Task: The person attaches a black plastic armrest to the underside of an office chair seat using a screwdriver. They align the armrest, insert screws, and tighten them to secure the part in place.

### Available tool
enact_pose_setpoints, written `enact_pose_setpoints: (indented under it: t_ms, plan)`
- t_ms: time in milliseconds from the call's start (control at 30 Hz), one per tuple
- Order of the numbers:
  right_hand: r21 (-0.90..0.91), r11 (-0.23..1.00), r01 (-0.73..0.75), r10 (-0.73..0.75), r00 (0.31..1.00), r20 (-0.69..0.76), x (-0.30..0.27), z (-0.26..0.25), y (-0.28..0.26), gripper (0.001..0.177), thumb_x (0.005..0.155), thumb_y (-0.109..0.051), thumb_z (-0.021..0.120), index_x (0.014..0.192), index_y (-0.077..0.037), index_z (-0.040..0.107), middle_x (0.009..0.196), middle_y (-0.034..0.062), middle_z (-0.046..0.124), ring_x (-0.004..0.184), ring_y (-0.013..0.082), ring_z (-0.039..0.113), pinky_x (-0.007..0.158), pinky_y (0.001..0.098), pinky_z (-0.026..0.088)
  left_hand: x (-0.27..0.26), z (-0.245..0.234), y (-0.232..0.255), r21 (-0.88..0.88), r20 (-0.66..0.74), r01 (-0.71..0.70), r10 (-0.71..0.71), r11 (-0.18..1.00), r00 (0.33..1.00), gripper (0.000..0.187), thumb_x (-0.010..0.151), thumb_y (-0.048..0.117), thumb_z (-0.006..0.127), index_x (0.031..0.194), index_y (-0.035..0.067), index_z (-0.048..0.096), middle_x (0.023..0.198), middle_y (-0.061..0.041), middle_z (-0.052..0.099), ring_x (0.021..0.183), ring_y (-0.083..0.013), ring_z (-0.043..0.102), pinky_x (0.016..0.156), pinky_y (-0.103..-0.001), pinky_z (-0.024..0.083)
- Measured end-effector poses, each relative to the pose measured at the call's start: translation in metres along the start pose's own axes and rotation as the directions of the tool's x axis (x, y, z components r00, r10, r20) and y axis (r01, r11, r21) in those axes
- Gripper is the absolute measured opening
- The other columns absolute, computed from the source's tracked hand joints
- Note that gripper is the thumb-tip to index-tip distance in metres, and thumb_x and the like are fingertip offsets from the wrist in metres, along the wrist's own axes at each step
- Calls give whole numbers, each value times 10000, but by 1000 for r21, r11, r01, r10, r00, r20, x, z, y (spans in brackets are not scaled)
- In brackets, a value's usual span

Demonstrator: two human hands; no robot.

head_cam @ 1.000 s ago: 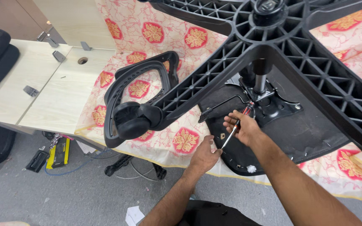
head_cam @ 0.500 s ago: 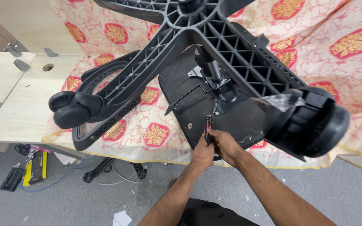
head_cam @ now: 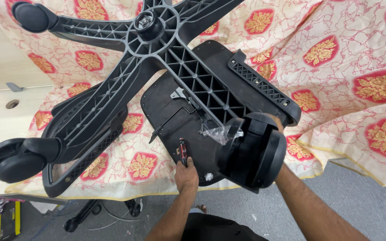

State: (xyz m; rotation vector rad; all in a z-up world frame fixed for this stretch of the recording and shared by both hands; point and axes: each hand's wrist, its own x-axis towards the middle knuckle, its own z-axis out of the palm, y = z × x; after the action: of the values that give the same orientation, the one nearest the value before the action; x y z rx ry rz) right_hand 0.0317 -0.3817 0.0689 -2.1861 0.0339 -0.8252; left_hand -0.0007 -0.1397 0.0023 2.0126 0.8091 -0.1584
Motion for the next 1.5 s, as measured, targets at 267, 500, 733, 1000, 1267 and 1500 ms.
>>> enact_pose_setpoints:
  t_ms: [267,500,733,1000,1267,1500]
  plan:
    - [-561,809,-175,281,954,108,105,-28,55,782,829,-370,797,1483,-62,500,1328,226,620,1245,405,560,1029,609,351,5,1,6,115,-92,67,-56,991,994,439,986,472,552,1146,71,634,1134,-185,676,1081,-381,665,907,-540,533]
    - [-433,823,-369,547,723,423,152,-49,60,713,771,-505,841,1209,42,710,925,188,768,806,288,746,778,424,596,19,5,-11,85,-64,50,-45,995,997,454,1000,444,581,1235,57,613,1234,-274,608,1148,-428,633,980,-519,521]
    - [-364,852,-376,507,766,395,137,-62,46,570,804,-446,834,1144,4,750,818,145,766,673,227,739,669,363,590,23,20,-11,-103,4,83,-83,991,997,443,1002,420,559,1250,55,599,1253,-234,632,1136,-415,643,991,-516,510]
    - [-498,823,-272,469,819,329,107,-72,33,593,821,-544,793,1096,-19,775,780,175,763,731,296,755,744,437,584,51,34,-23,-153,-139,76,-98,985,985,440,998,395,579,1266,46,591,1286,-223,596,1177,-408,586,1003,-530,472]
    - [-519,813,-265,467,829,308,98,-70,32,562,808,-562,775,1093,-78,789,814,178,759,807,355,750,786,480,572,74,43,-18,-15,-335,50,-52,999,941,440,995,370,600,1281,37,582,1320,-212,560,1217,-401,529,1016,-544,433]
    - [-337,889,-310,429,821,376,93,-72,37,684,816,-485,748,1297,-8,650,977,230,757,925,372,747,857,464,566,0,68,22,435,-493,-270,478,859,727,317,951,260,668,1150,20,613,1288,-189,569,1198,-383,522,1001,-530,407]
